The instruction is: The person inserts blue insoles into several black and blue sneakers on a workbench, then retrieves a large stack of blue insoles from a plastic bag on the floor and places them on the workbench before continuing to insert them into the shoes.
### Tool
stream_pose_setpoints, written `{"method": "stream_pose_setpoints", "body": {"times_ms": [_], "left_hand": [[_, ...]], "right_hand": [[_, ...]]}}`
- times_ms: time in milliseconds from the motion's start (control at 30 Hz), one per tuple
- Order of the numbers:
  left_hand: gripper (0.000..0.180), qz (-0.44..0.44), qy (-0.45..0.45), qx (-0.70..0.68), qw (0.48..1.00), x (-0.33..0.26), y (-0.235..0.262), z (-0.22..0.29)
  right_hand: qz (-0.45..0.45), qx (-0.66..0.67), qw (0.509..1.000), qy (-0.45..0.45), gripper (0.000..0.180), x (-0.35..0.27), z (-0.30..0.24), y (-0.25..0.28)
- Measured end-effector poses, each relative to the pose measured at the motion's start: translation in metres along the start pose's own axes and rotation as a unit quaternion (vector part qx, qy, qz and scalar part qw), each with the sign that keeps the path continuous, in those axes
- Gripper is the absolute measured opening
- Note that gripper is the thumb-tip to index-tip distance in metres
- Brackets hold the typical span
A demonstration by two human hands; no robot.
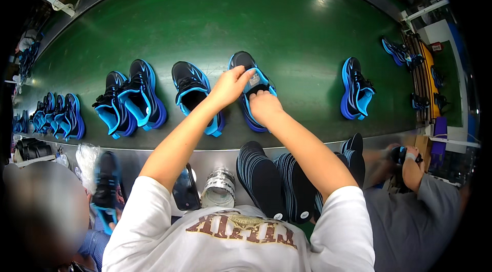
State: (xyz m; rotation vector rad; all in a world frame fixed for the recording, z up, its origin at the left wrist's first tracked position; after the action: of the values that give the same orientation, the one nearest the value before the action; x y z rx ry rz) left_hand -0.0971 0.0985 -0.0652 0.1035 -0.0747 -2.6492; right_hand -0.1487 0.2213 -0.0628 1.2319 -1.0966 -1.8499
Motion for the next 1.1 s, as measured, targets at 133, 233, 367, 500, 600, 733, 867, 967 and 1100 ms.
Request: {"method": "stream_pose_setpoints", "body": {"times_ms": [133, 233, 367, 500, 600, 733, 867, 967, 1100], "left_hand": [[0.036, 0.003, 0.001, 0.002, 1.000, -0.002, 0.000, 0.002], [0.035, 0.013, -0.007, -0.001, 1.000, -0.001, -0.004, -0.002], [0.035, 0.016, -0.004, -0.004, 1.000, -0.001, -0.007, -0.002], [0.035, 0.013, -0.005, 0.023, 1.000, -0.005, -0.004, 0.000], [0.035, 0.017, -0.012, 0.037, 0.999, -0.005, -0.005, 0.002], [0.031, 0.039, 0.020, 0.004, 0.999, -0.009, -0.009, 0.007], [0.037, 0.177, -0.130, 0.062, 0.974, -0.017, -0.028, -0.007], [0.039, 0.164, -0.106, 0.101, 0.976, -0.020, -0.034, -0.008], [0.037, 0.104, -0.145, 0.150, 0.972, -0.021, -0.035, -0.007]], "right_hand": [[0.018, 0.007, 0.999, 0.030, 0.020, 0.000, 0.006, -0.006], [0.053, 0.026, 0.998, 0.011, 0.020, 0.001, 0.005, -0.014], [0.031, 0.039, 0.999, 0.011, 0.022, 0.003, 0.003, -0.013], [-0.114, -0.020, 0.992, 0.049, 0.028, 0.006, 0.001, 0.005], [-0.203, -0.081, 0.972, 0.085, 0.029, 0.010, 0.001, 0.015], [-0.277, -0.134, 0.940, 0.149, 0.031, 0.013, -0.003, 0.029], [-0.296, -0.118, 0.933, 0.167, 0.039, 0.011, -0.001, 0.035], [-0.130, 0.033, 0.986, 0.096, 0.041, 0.015, 0.003, -0.013], [-0.070, 0.105, 0.986, 0.109, 0.037, 0.034, 0.006, -0.034]]}}
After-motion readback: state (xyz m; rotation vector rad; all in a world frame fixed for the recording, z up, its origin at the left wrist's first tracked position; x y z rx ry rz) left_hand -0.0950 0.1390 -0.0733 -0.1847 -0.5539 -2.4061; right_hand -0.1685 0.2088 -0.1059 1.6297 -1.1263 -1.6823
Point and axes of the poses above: each hand's wrist, its own x-axis towards the middle knuckle, its own y-axis out of the back of the hand, z = x × y, the point moved 1 cm from there along x, towards the middle knuckle, and after that the axes turned 15 degrees about -x, right-handed, at the moved point
